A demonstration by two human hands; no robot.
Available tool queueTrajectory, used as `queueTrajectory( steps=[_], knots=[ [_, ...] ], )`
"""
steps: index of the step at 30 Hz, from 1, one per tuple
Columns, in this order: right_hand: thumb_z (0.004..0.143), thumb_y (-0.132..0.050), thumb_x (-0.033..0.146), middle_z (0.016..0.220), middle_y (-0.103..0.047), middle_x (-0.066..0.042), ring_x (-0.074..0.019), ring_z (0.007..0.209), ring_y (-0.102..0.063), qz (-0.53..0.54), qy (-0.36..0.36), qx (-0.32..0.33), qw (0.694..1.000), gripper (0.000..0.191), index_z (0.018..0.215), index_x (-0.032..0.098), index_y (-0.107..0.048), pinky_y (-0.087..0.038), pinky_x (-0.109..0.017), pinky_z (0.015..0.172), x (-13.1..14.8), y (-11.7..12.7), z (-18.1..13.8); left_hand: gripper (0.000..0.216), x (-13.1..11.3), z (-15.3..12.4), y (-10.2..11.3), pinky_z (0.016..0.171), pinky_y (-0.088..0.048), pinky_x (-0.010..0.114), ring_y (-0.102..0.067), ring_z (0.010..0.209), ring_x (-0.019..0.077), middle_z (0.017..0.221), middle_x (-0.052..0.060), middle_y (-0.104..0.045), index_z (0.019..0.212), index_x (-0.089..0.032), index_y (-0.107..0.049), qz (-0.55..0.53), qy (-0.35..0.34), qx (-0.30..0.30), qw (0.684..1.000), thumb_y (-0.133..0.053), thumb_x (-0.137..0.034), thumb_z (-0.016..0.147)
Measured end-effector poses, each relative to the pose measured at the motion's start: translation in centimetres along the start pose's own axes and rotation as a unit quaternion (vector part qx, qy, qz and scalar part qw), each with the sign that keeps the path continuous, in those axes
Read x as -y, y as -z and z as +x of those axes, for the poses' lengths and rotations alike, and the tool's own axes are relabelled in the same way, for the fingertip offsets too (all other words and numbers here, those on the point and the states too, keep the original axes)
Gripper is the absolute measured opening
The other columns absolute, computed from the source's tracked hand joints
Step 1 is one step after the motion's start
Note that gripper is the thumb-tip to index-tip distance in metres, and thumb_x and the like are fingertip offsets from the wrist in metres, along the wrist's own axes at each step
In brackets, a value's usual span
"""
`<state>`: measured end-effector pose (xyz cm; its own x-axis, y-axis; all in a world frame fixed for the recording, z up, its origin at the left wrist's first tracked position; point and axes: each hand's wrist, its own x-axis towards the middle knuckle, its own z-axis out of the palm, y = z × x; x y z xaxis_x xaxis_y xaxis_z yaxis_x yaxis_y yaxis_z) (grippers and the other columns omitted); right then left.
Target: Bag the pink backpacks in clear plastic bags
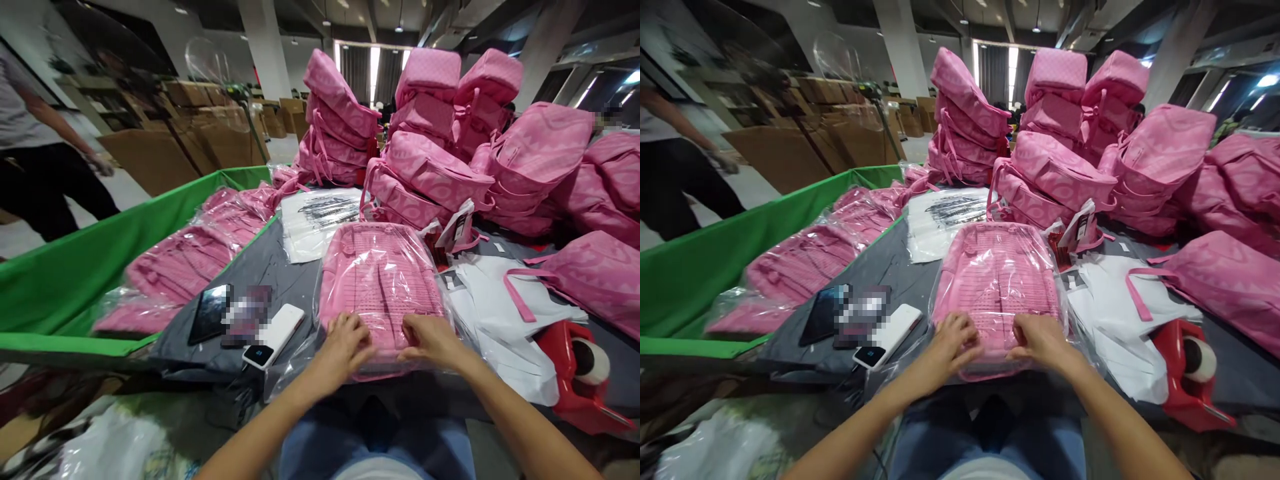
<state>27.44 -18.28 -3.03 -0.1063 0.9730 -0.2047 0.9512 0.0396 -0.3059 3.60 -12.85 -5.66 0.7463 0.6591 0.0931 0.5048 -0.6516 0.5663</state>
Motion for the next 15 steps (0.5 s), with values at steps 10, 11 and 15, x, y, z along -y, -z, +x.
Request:
queueTrajectory(
  steps=[10,11,15],
  knots=[
    [0.079,-0.076,0.054,0.069,-0.062,0.000,-0.0175,0.062,-0.052,0.075,0.022,-0.029,0.997,0.039,0.074,0.023,-0.053,-0.024,-0.029,0.058,-1.3,-0.4,0.7,0.012,5.2,-2.7,2.0,0.110,-0.032,0.050,-0.056,0.116,0.0258,0.110,0.004,-0.067,0.083,-0.022,-0.065,-0.037,0.057,-0.060,0.996,-0.068,-0.029,0.092],
    [0.078,-0.075,0.057,0.070,-0.062,0.000,-0.0182,0.064,-0.053,0.122,0.034,-0.041,0.991,0.039,0.075,0.023,-0.055,-0.028,-0.029,0.058,-1.3,-0.3,0.2,0.014,5.5,-2.3,2.2,0.108,-0.035,0.047,-0.057,0.112,0.0244,0.106,0.004,-0.066,0.079,-0.021,-0.063,-0.081,0.068,-0.042,0.993,-0.068,-0.028,0.091],
    [0.074,-0.071,0.067,0.079,-0.065,-0.004,-0.0231,0.072,-0.058,0.307,-0.015,-0.218,0.926,0.043,0.082,0.026,-0.063,-0.043,-0.034,0.065,-4.4,-0.9,-5.3,0.020,6.2,-1.0,2.3,0.100,-0.042,0.036,-0.057,0.106,0.0219,0.100,0.003,-0.062,0.070,-0.021,-0.058,-0.188,0.080,-0.006,0.979,-0.067,-0.030,0.085]
  ],
)
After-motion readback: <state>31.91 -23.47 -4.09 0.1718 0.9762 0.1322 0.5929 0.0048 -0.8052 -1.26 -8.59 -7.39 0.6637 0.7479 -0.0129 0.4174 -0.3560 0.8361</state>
